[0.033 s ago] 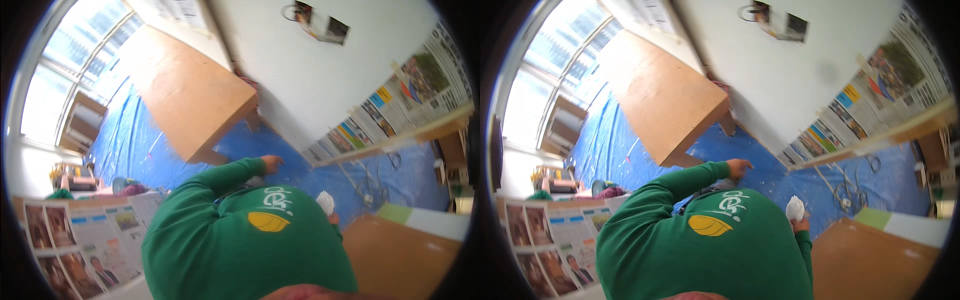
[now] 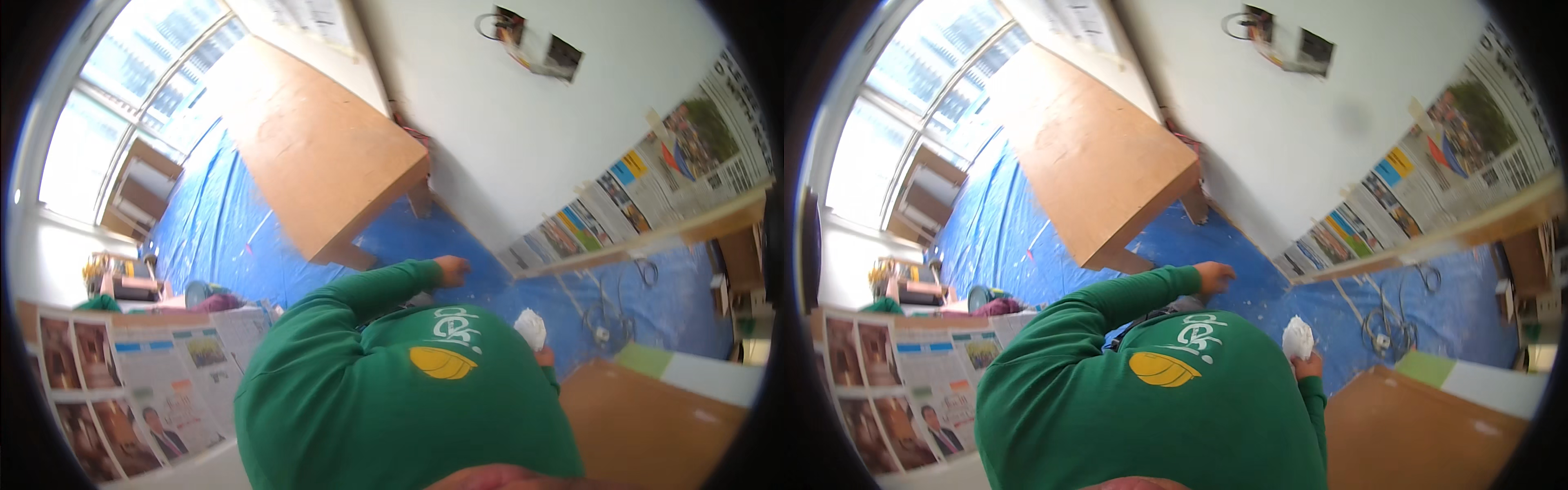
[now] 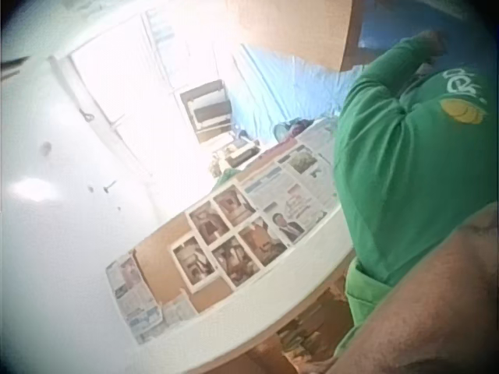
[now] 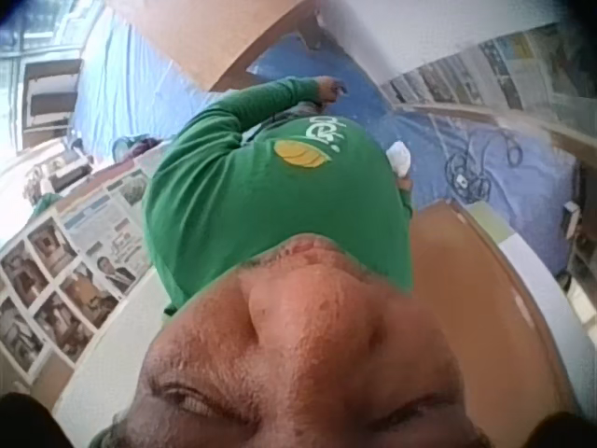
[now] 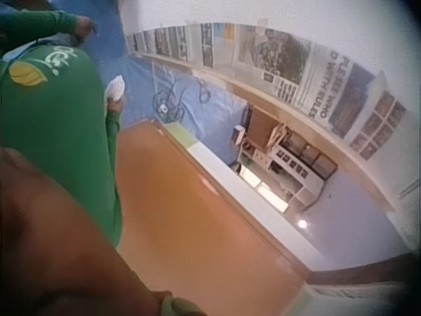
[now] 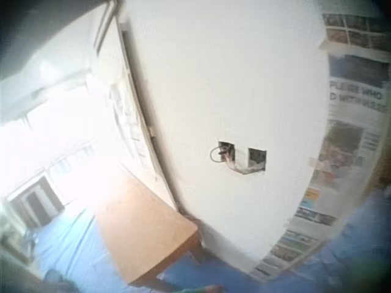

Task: The person moves around a room under renovation, handling cardboard boxes, wooden panels, and small hardware components. They place a large cardboard sheet on a table, then pick up and position white panels and other parts, appearing to prepare for furniture assembly.

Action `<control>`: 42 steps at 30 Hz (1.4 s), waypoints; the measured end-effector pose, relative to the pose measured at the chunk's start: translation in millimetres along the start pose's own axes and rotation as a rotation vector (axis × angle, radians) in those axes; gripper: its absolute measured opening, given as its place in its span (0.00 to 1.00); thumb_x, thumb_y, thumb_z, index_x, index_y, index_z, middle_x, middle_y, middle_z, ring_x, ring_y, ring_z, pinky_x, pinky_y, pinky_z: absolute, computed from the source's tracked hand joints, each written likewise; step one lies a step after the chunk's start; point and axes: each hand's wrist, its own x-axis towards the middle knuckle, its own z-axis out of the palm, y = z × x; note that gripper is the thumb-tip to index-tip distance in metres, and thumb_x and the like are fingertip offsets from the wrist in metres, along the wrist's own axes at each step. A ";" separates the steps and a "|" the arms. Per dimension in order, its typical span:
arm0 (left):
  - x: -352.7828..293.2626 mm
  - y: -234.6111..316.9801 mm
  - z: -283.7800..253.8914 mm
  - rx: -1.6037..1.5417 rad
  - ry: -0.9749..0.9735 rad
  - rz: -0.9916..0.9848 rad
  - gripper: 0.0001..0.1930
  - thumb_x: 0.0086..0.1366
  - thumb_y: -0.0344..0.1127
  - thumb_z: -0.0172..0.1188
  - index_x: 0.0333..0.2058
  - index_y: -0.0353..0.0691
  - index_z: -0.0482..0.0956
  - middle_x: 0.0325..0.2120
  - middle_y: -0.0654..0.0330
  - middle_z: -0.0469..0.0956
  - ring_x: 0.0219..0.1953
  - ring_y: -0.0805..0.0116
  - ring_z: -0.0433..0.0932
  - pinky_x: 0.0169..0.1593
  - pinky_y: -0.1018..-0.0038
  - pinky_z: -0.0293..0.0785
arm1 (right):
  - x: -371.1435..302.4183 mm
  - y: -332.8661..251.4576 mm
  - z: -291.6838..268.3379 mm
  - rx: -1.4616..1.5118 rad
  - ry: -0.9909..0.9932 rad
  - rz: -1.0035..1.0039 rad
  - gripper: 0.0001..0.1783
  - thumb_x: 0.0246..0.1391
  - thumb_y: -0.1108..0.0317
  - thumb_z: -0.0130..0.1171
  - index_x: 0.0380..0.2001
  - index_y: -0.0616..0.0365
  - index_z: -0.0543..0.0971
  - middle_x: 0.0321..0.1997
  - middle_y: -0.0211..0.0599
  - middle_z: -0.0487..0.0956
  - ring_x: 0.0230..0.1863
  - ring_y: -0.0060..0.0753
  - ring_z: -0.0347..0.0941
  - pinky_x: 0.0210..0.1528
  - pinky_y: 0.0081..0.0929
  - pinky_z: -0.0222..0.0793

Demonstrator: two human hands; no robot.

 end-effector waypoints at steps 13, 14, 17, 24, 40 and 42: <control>-17.9 81.0 -82.0 0.039 0.213 -0.026 0.15 0.53 0.41 0.62 0.38 0.42 0.80 0.33 0.49 0.80 0.40 0.46 0.78 0.48 0.57 0.72 | 42.7 -205.3 18.3 -0.071 0.031 -0.779 0.24 0.46 0.61 0.64 0.45 0.62 0.77 0.44 0.53 0.78 0.50 0.55 0.73 0.54 0.40 0.67; -18.5 57.3 -85.7 0.046 0.285 -0.095 0.15 0.53 0.41 0.62 0.39 0.40 0.80 0.32 0.47 0.80 0.39 0.45 0.79 0.46 0.58 0.74 | 39.7 -204.9 17.5 -0.077 0.119 -0.838 0.25 0.46 0.60 0.64 0.47 0.62 0.77 0.47 0.53 0.78 0.52 0.54 0.72 0.56 0.39 0.66; -14.7 -14.3 -113.2 -0.170 0.424 -0.314 0.16 0.54 0.41 0.62 0.39 0.38 0.80 0.32 0.46 0.81 0.36 0.47 0.80 0.44 0.60 0.76 | 38.5 -138.4 -11.5 -0.266 -0.175 -0.443 0.29 0.46 0.58 0.65 0.50 0.62 0.75 0.53 0.53 0.75 0.57 0.53 0.70 0.61 0.40 0.63; 23.9 -201.5 -189.3 -0.312 0.894 -0.503 0.13 0.55 0.40 0.62 0.35 0.37 0.78 0.25 0.52 0.79 0.29 0.60 0.78 0.35 0.65 0.73 | -103.8 -86.9 -32.7 -0.505 -0.773 0.187 0.29 0.48 0.57 0.64 0.51 0.61 0.74 0.53 0.52 0.75 0.55 0.52 0.70 0.58 0.41 0.65; 92.7 -321.6 -217.5 0.566 0.531 -0.689 0.37 0.49 0.62 0.64 0.56 0.52 0.71 0.67 0.57 0.57 0.67 0.54 0.55 0.66 0.53 0.52 | -280.2 -267.4 72.2 0.356 -0.849 0.545 0.26 0.51 0.55 0.61 0.49 0.60 0.76 0.46 0.44 0.78 0.44 0.42 0.76 0.47 0.34 0.72; 101.6 -279.3 -215.9 0.591 0.591 -0.564 0.38 0.51 0.62 0.63 0.57 0.49 0.70 0.64 0.58 0.60 0.66 0.52 0.57 0.66 0.52 0.52 | -281.3 -279.4 70.5 0.428 -0.893 0.535 0.25 0.51 0.55 0.61 0.48 0.60 0.76 0.45 0.43 0.79 0.43 0.41 0.76 0.45 0.33 0.73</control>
